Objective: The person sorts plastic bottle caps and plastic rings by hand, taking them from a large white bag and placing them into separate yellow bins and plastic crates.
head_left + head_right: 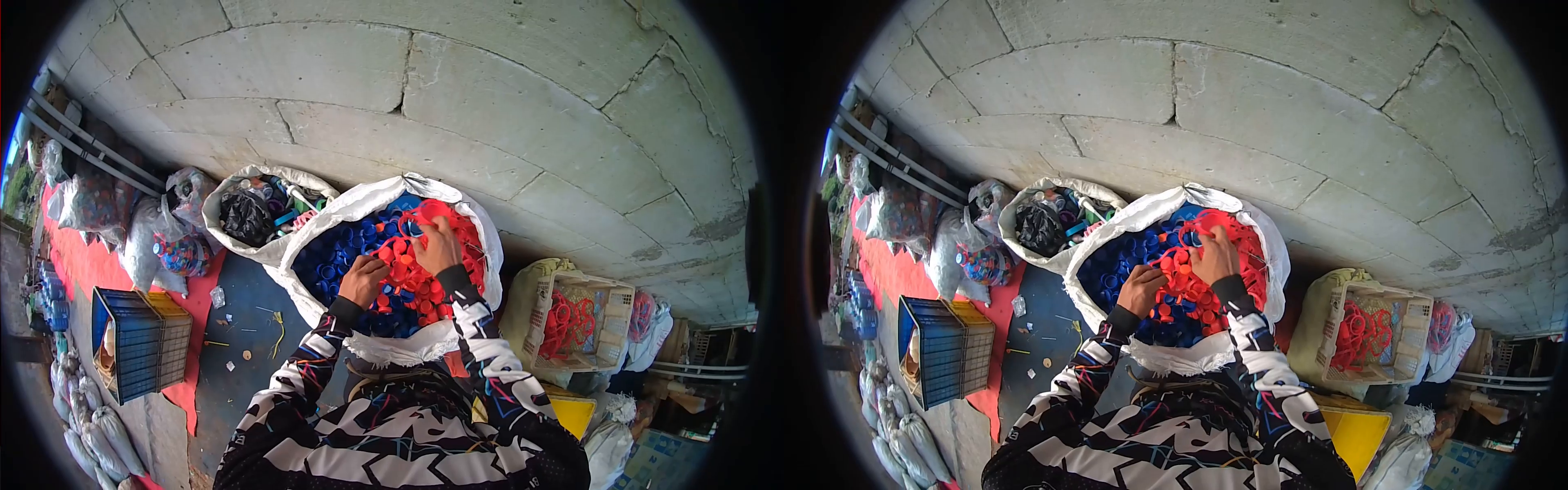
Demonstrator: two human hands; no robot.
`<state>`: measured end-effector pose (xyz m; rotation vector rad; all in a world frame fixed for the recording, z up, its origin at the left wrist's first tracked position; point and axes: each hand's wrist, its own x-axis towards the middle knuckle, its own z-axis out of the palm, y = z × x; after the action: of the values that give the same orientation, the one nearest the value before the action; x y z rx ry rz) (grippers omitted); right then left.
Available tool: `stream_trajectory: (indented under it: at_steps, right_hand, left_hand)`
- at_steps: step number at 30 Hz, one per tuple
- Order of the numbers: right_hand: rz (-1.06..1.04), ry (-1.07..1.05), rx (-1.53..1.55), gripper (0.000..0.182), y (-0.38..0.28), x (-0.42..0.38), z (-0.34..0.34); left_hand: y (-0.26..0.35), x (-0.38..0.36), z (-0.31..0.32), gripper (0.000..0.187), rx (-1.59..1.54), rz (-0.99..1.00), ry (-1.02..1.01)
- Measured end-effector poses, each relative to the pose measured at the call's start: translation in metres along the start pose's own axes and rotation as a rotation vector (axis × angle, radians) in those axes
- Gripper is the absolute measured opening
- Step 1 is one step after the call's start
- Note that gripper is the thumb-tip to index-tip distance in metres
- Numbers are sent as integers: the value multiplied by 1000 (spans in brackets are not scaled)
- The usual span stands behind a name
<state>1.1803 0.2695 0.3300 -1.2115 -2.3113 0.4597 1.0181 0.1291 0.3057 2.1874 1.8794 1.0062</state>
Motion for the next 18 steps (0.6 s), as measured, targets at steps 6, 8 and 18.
stream_trajectory:
  at_steps: [6,8,18]
  right_hand:
    - [-53,-220,-153,21,-7,8,25]
    - [-81,-232,-58,17,0,8,28]
    - [-64,308,259,11,-3,6,-24]
  left_hand:
    - [5,-9,-3,31,17,-29,-18]
    - [5,-13,-2,31,-2,-34,-11]
    - [34,5,-34,34,-81,-109,228]
